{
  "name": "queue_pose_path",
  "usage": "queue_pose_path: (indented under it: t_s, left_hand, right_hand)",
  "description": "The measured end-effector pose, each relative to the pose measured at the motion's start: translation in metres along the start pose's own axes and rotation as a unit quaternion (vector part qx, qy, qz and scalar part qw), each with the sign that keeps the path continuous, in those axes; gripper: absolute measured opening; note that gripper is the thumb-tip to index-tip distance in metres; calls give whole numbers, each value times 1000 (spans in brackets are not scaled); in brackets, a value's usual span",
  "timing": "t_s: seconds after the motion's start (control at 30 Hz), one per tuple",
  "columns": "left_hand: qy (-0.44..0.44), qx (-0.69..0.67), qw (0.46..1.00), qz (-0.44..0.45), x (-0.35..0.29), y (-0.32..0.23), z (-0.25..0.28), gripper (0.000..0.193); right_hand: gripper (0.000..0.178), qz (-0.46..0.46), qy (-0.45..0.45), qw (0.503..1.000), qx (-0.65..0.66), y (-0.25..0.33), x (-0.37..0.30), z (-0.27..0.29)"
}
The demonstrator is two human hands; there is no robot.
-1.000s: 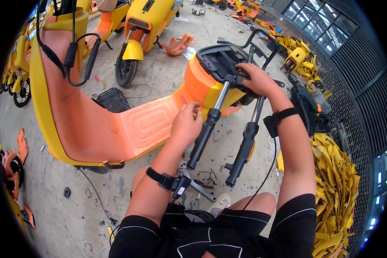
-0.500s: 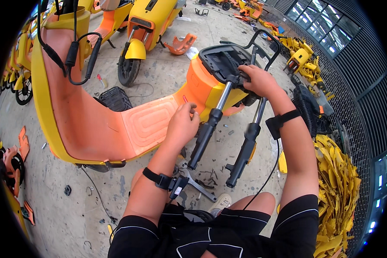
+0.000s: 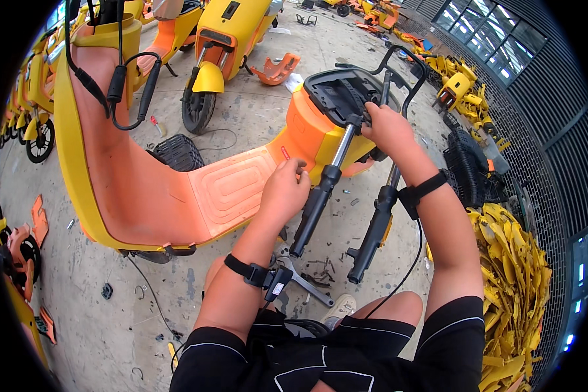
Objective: The person is assembling the front fork and handlebar assembly of a yellow electric scooter. They use a wrench to tighten bolts and secure the components to the scooter's frame while sitting on the floor in a workshop.
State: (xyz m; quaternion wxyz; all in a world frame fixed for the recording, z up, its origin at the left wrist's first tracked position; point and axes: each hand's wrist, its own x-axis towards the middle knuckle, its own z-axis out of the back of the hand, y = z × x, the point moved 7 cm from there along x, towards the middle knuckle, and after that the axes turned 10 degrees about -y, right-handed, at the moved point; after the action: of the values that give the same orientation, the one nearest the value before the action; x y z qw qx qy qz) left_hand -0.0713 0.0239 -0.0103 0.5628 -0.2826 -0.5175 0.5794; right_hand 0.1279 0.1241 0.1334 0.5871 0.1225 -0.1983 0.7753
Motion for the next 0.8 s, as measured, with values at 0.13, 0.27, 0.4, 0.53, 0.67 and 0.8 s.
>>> queue_pose_path:
  t_s: [0.13,0.27,0.4,0.53,0.67,0.8]
  left_hand:
    - [-18,0,1000,-17,0,-1,3,30]
    - [-32,0,999,-21,1,0,7,30]
    - [-36,-3,999,-29,1,0,10,29]
    - [-39,-16,999,-25,-1,-4,17,27]
    - [-103,-98,988,-60,-7,-37,46,23]
    - [-189,-253,935,-162,-35,-127,115,26]
  right_hand:
    - [37,-41,16,999,31,-4,1,-8]
    - [47,-35,-4,997,69,-4,-8,-10]
    - [70,-20,-14,996,81,-13,-20,-19]
    - [62,-34,-41,989,135,-17,-33,-9]
    - [40,-63,-64,980,175,-18,-38,11]
    - [27,-88,-65,978,179,-24,-41,9]
